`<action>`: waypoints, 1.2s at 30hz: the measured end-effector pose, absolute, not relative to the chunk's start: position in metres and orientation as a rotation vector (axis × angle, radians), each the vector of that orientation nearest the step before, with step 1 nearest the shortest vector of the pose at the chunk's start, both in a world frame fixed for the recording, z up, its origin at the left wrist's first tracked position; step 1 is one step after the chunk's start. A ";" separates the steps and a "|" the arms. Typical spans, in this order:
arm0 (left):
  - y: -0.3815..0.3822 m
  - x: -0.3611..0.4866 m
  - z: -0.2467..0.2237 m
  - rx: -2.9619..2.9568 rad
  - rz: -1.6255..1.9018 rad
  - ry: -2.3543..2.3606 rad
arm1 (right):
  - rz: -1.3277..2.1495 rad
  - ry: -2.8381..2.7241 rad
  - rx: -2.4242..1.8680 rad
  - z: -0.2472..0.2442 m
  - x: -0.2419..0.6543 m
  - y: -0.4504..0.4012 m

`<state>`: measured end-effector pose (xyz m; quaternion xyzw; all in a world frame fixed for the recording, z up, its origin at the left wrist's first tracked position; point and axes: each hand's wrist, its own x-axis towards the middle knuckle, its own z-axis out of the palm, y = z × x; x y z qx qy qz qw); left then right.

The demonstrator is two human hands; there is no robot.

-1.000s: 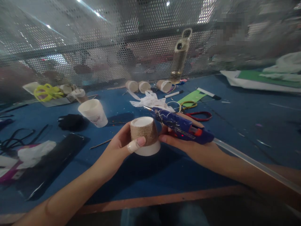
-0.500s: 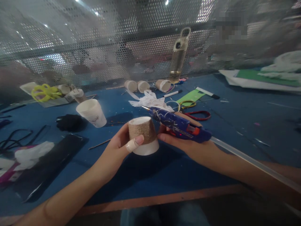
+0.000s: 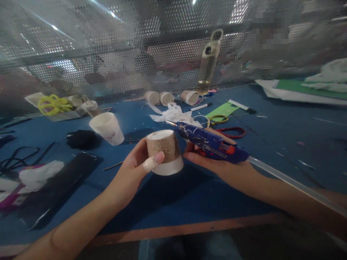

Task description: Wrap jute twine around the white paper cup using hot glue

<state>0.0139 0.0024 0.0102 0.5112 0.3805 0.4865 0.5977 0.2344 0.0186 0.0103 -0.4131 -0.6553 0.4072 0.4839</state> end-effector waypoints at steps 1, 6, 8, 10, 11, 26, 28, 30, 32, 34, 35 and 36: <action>0.002 0.013 0.010 1.176 1.147 0.886 | 0.998 -1.576 -1.019 0.011 0.233 0.019; 0.001 0.012 0.009 1.115 1.203 0.854 | 1.069 -1.447 -1.068 0.010 0.232 0.021; 0.000 0.011 0.011 1.100 1.210 0.838 | 1.083 -1.456 -1.060 0.010 0.233 0.022; 0.000 0.011 0.012 1.091 1.217 0.818 | 1.086 -1.473 -1.045 0.010 0.235 0.023; 0.000 0.010 0.013 1.089 1.217 0.810 | 1.088 -1.475 -1.042 0.011 0.235 0.023; 0.001 0.009 0.012 1.101 1.201 0.820 | 1.457 -1.534 -0.862 0.006 0.244 0.022; 0.001 0.008 0.011 1.091 1.207 0.841 | 1.353 -1.599 -0.869 0.008 0.244 0.021; 0.002 0.008 0.012 1.081 1.217 0.864 | 1.210 -1.641 -0.895 0.009 0.246 0.022; 0.002 0.008 0.013 1.068 1.235 0.875 | 1.096 -1.641 -0.958 0.008 0.248 0.023; 0.002 0.009 0.014 1.049 1.253 0.879 | 0.990 -1.624 -1.027 0.008 0.250 0.023; 0.002 0.009 0.014 1.042 1.261 0.877 | 0.946 -1.616 -1.045 0.007 0.251 0.023; 0.002 0.010 0.014 1.033 1.268 0.872 | 0.910 -1.615 -1.053 0.007 0.252 0.022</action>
